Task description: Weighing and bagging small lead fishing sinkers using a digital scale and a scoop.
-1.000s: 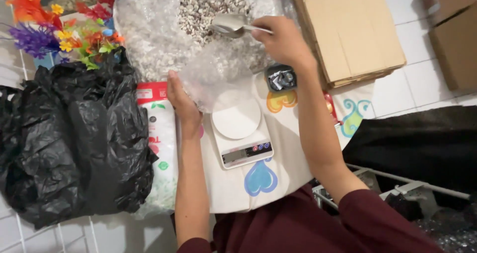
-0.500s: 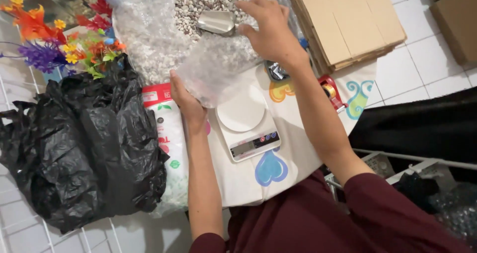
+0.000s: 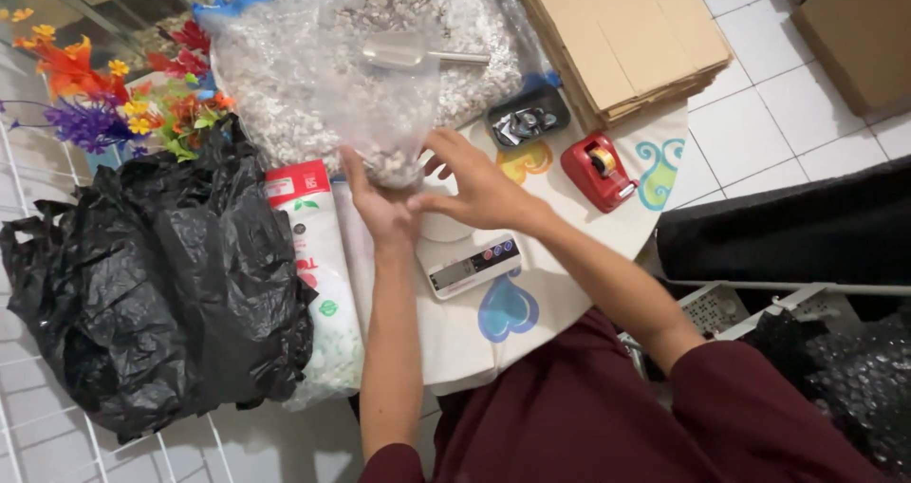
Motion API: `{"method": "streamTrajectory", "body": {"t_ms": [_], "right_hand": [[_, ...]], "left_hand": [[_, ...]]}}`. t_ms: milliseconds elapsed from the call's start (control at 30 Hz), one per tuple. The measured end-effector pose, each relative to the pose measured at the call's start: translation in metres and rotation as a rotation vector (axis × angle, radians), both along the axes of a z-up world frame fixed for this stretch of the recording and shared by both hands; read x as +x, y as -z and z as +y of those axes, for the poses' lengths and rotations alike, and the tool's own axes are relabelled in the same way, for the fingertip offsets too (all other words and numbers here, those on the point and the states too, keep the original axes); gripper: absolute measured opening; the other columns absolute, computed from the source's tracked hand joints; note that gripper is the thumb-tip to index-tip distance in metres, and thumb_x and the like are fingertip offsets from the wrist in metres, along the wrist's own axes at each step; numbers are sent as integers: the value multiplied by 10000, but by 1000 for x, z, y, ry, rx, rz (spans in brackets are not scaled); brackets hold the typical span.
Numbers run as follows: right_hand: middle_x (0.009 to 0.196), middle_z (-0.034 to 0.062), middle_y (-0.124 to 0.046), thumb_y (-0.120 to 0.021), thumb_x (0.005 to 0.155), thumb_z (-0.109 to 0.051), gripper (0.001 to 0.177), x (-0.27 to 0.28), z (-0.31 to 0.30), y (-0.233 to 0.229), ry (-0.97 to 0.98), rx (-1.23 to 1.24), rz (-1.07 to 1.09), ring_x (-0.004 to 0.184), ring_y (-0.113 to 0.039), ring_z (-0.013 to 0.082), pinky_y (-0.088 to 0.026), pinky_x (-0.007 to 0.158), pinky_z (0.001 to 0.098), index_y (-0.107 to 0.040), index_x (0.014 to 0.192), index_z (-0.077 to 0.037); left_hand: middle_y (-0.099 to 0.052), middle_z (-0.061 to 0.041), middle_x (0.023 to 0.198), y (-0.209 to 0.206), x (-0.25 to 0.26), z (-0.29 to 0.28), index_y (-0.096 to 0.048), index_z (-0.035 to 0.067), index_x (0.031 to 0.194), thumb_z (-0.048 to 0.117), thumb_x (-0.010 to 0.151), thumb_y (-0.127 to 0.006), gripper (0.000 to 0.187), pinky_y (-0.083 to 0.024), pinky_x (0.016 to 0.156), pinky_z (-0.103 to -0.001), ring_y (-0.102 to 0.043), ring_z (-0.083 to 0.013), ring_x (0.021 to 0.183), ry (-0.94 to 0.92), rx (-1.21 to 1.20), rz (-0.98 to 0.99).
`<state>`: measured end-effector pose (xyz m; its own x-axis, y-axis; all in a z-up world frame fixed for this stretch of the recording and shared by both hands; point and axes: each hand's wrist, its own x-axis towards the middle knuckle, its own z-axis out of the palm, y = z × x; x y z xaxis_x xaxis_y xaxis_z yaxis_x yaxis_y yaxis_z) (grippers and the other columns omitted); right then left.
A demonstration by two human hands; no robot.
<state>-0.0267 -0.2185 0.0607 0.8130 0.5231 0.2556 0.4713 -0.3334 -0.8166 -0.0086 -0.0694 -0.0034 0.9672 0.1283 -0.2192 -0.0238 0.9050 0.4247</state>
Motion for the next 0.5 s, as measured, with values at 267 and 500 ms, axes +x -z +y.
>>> {"method": "streamTrajectory", "body": {"t_ms": [267,500], "right_hand": [[1070,41,-754,-745,977,-184,114,-16,-25,17,343,324,-104,977,-632,143,-492,833,273,-765,1035,-88],[881,70,-771,-839,912,-109,64,-20,-69,1,403,449,-181,796,-713,155,-571,678,257,-791,900,-68]], "left_hand": [[-646,-181,1188,11,-16,-25,-623,13,1221,27,827,-559,400,-497,1022,-463,-599,-343,1143,215,-209,-300],[-648,-103,1144,-39,-37,-27,-477,63,1266,127,908,-776,471,-542,967,-330,-645,-200,1104,342,692,-390]]}}
